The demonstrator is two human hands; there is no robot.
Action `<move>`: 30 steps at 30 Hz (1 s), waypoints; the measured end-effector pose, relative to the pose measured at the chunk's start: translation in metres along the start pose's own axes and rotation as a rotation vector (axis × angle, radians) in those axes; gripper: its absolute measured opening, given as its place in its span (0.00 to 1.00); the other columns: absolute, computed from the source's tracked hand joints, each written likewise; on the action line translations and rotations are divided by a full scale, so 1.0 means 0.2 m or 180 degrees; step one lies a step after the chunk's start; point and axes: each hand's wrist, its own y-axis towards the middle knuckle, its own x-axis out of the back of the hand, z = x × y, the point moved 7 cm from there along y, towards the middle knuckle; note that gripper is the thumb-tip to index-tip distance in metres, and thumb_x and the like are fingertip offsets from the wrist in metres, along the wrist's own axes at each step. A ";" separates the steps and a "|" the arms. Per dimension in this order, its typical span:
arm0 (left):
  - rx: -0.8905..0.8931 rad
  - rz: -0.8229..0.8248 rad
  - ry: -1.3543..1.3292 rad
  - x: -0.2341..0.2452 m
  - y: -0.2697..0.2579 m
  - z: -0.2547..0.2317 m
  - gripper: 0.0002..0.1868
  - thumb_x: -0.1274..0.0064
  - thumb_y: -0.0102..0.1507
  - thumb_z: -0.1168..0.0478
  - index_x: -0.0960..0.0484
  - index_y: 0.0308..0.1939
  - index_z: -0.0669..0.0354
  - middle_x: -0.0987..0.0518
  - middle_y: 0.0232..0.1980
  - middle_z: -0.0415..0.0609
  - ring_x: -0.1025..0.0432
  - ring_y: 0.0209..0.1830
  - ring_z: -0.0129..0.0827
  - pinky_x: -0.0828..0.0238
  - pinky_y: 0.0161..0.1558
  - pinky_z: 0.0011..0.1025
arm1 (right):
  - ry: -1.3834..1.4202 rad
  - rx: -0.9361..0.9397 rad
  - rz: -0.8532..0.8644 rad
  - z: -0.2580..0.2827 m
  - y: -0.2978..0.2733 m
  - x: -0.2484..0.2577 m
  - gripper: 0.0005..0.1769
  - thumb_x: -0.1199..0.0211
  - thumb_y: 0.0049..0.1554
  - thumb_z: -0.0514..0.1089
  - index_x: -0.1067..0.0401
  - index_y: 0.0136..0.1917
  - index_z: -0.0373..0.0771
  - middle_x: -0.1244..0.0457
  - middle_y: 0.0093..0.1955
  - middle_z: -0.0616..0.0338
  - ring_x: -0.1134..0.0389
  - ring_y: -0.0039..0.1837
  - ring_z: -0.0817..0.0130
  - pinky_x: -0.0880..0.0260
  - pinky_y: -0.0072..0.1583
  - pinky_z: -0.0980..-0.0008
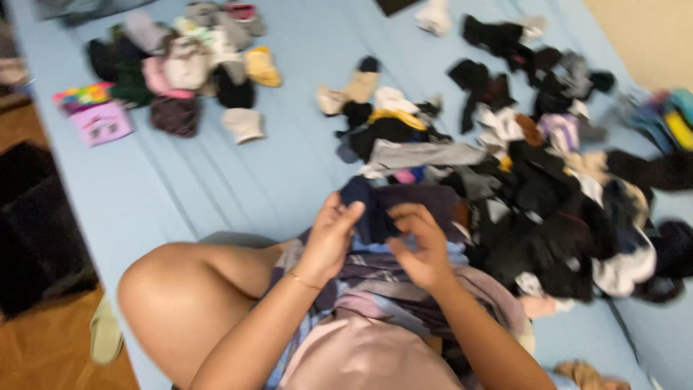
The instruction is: The person sits on a bed and folds a large pile of socks one by one, placing each folded pair into a growing stack on the left side of the bed. The socks vary in color and pattern, and the person handles them by hand without tools.
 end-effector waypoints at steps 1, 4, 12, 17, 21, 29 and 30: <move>-0.0068 -0.0005 0.0084 0.00 0.01 0.00 0.11 0.40 0.66 0.64 0.23 0.50 0.57 0.21 0.34 0.41 0.26 0.28 0.22 0.33 0.25 0.14 | 0.0407 0.0014 -0.0017 -0.01 0.00 0.01 0.08 0.33 0.54 0.36 0.30 0.43 0.31 0.36 0.52 0.43 0.35 0.51 0.57 0.35 0.48 0.66; -0.0124 0.0063 -0.0039 0.03 0.08 0.02 0.10 0.41 0.66 0.66 0.22 0.50 0.55 0.19 0.39 0.40 0.25 0.34 0.22 0.28 0.33 0.17 | 0.0470 -0.0409 0.0265 -0.11 -0.01 -0.03 0.05 0.35 0.57 0.36 0.29 0.45 0.32 0.39 0.38 0.56 0.42 0.40 0.72 0.39 0.41 0.73; -0.0772 0.0010 0.0026 -0.10 0.02 -0.34 0.16 0.38 0.64 0.66 0.28 0.51 0.57 0.23 0.39 0.41 0.27 0.39 0.25 0.28 0.38 0.22 | -0.1214 -0.1304 0.0275 -0.08 0.15 -0.22 0.19 0.29 0.53 0.42 0.26 0.57 0.41 0.35 0.31 0.50 0.33 0.35 0.59 0.35 0.36 0.61; -0.0670 0.0169 0.0037 -0.12 0.01 -0.55 0.13 0.36 0.64 0.59 0.26 0.45 0.52 0.27 0.37 0.34 0.31 0.34 0.14 0.34 0.35 0.15 | -0.0369 -0.1598 0.0057 -0.21 0.24 -0.22 0.03 0.38 0.57 0.35 0.27 0.45 0.41 0.40 0.30 0.65 0.40 0.32 0.76 0.42 0.32 0.77; -0.0394 0.0234 -0.0050 -0.06 0.02 -0.70 0.09 0.44 0.68 0.56 0.28 0.41 0.51 0.33 0.32 0.33 0.36 0.29 0.14 0.39 0.32 0.14 | -0.0350 -0.1779 -0.0116 -0.28 0.27 -0.21 0.03 0.34 0.57 0.36 0.25 0.45 0.40 0.39 0.27 0.57 0.35 0.31 0.71 0.34 0.31 0.72; -0.0582 0.0838 0.1339 -0.08 -0.05 -0.73 0.33 0.32 0.59 0.60 0.33 0.63 0.55 0.27 0.34 0.41 0.35 0.27 0.20 0.39 0.32 0.17 | -0.0950 -0.0170 -0.0465 -0.14 0.41 -0.25 0.28 0.47 0.57 0.21 0.26 0.65 0.39 0.29 0.53 0.50 0.30 0.46 0.69 0.31 0.49 0.69; -0.0749 0.0725 0.2403 -0.06 -0.03 -0.75 0.27 0.35 0.51 0.63 0.31 0.51 0.52 0.24 0.33 0.44 0.29 0.32 0.38 0.34 0.35 0.31 | -0.1229 -0.0051 -0.0252 -0.22 0.37 -0.24 0.34 0.39 0.45 0.25 0.23 0.62 0.48 0.30 0.51 0.56 0.29 0.51 0.64 0.31 0.55 0.67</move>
